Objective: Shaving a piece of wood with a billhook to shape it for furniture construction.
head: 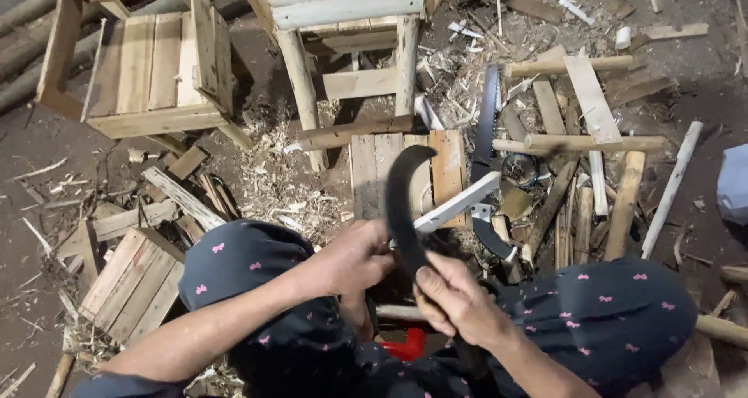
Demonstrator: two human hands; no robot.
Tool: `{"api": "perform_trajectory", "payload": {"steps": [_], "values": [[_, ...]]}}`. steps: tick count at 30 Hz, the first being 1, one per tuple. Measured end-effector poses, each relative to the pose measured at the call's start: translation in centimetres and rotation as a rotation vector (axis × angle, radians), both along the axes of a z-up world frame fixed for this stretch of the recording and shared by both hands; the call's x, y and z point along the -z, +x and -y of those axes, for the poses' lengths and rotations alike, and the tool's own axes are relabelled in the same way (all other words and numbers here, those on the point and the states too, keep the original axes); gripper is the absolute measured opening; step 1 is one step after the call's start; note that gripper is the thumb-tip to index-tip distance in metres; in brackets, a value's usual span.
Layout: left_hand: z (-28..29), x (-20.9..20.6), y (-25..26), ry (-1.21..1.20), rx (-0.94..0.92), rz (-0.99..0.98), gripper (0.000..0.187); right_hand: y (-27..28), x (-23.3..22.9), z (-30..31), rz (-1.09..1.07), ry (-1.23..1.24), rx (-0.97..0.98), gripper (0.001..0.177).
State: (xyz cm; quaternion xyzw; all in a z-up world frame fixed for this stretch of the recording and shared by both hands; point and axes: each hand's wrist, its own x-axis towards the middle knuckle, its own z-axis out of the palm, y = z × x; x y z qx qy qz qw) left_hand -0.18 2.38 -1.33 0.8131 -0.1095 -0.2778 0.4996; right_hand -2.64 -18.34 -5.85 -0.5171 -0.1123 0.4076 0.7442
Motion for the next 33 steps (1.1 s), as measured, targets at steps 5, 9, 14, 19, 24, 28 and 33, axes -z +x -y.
{"api": "perform_trajectory", "payload": {"steps": [5, 9, 14, 19, 24, 28, 33], "values": [[-0.1, -2.8, -0.3, -0.029, -0.052, -0.036, 0.049, 2.2, 1.6, 1.7, -0.005, -0.111, 0.226, 0.033], [0.4, -3.0, -0.4, -0.018, -0.048, 0.061, 0.028, 0.0, 1.5, 0.2, -0.027, -0.031, 0.274, 0.030], [-0.8, -2.5, -1.0, -0.064, -0.066, 0.007, 0.046, 4.1, 3.9, 4.8, -0.142, 0.113, 0.475, 0.024], [-0.9, -3.0, -1.0, -0.074, -0.029, 0.042, 0.046, 5.0, 1.8, 5.8, 0.033, -0.010, 0.539, 0.033], [-0.9, -1.5, -0.1, -0.120, -0.057, 0.033, 0.040, 4.6, 1.3, 6.1, 0.035, 0.021, 0.526, 0.035], [1.3, -3.3, 0.8, 0.063, -0.029, 0.037, 0.042, 1.8, 1.0, 2.3, -0.005, 0.019, 0.457, 0.030], [1.2, 2.5, 0.6, 0.278, -0.045, 0.105, 0.029, -0.1, 0.5, 0.1, -0.036, 0.054, 0.259, 0.027]]}}
